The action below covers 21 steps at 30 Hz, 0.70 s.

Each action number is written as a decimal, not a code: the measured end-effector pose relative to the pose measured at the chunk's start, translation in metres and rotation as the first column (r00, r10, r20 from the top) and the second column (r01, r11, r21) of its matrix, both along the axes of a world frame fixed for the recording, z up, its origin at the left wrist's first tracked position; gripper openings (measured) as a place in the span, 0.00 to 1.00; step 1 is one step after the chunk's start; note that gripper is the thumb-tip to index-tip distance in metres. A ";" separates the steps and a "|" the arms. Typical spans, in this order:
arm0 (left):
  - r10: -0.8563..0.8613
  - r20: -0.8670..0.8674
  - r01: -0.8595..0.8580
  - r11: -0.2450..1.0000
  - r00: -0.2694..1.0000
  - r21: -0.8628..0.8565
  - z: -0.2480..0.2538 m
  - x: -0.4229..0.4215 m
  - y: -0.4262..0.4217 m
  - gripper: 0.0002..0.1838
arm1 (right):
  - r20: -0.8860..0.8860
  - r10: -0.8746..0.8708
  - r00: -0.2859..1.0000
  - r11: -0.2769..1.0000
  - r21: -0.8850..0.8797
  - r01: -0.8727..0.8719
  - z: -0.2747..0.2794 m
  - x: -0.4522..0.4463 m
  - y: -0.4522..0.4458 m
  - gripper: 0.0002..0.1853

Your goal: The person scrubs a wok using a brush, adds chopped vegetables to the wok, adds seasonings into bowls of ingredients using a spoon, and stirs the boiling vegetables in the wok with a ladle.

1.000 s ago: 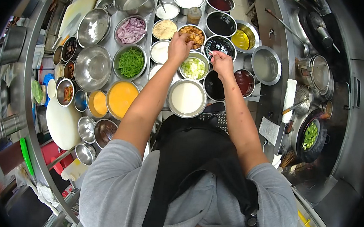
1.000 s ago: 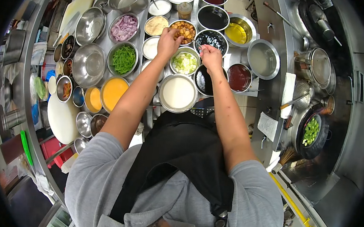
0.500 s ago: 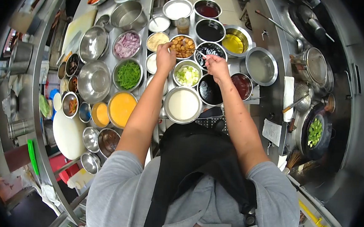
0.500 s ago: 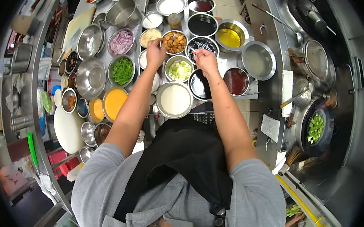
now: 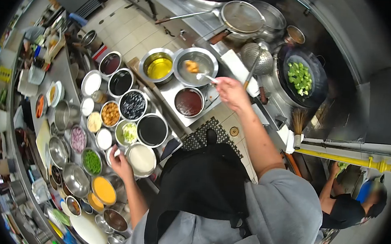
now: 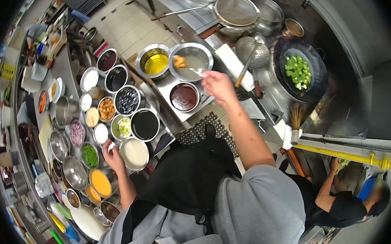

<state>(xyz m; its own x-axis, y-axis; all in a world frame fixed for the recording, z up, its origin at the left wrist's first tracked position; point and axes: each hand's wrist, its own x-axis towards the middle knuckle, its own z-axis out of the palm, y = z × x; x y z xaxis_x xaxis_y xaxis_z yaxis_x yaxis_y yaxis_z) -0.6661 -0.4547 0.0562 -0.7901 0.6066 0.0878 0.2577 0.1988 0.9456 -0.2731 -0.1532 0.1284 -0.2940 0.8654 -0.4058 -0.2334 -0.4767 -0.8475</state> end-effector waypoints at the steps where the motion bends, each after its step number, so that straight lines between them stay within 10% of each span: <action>1: -0.004 0.075 0.004 1.000 0.997 0.008 -0.003 0.011 -0.004 0.18 | 0.044 -0.024 0.999 0.999 0.041 0.022 0.002 0.036 0.008 0.10; 5: -0.006 0.076 0.012 0.996 0.997 -0.085 0.009 0.063 0.004 0.19 | 0.375 -0.408 0.832 0.908 0.260 0.328 -0.038 0.149 0.053 0.08; 11: -0.038 -0.134 0.021 0.992 0.990 -0.126 -0.008 0.098 0.020 0.18 | 0.764 -0.643 0.055 0.762 0.645 -0.058 -0.128 0.214 0.133 0.11; 21: -0.058 -0.162 0.026 0.981 0.985 -0.193 0.024 0.140 0.022 0.15 | 0.718 -0.696 -0.016 0.718 0.695 -0.040 -0.137 0.213 0.143 0.08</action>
<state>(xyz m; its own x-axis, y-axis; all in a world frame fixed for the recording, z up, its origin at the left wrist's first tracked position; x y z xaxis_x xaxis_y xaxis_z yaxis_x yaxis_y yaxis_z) -0.5260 -0.4324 0.0805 -0.7479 0.6569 0.0956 0.4196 0.3563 0.8349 -0.0599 -0.0102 -0.0088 0.3757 0.8331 0.4059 0.8693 -0.1649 -0.4659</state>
